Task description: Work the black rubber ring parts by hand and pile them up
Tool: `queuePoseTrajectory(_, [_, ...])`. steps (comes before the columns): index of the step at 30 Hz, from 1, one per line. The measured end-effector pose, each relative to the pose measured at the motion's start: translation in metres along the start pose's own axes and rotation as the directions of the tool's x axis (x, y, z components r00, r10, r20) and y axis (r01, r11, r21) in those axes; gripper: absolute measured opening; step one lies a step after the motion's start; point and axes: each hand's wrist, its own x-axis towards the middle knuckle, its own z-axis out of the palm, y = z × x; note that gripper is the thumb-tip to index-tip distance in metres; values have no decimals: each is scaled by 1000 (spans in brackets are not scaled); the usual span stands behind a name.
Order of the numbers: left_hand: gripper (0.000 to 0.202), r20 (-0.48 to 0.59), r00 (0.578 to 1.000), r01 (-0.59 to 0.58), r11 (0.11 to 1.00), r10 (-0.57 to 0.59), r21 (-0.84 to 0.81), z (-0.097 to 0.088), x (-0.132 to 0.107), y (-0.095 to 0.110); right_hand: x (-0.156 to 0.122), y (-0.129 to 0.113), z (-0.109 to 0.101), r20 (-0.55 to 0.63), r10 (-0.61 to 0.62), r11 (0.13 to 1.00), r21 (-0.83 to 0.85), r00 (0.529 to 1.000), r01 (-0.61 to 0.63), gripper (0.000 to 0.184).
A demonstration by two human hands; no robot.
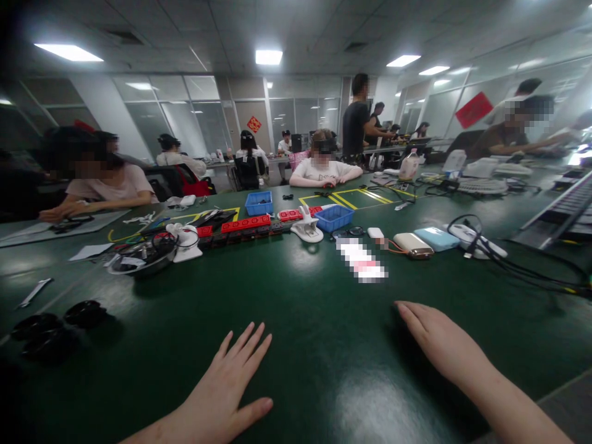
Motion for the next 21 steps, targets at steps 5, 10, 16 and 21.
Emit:
queuePoseTrajectory(5, [76,9,1000,3,1000,-3,-3,1,2,0,-4,-7,3,-34,-9,998,66,999,11,51])
queuePoseTrajectory(10, [74,9,1000,-6,1000,6,-26,-2,1,1,-12,-15,5,-33,-50,993,108,998,54,42])
queuePoseTrajectory(16, [75,24,1000,-7,1000,7,-15,-4,1,2,-19,-25,4,17,-98,991,88,995,96,37])
queuePoseTrajectory(21, [74,2,1000,-12,1000,12,-7,0,0,0,-17,-31,3,65,-34,998,49,997,31,37])
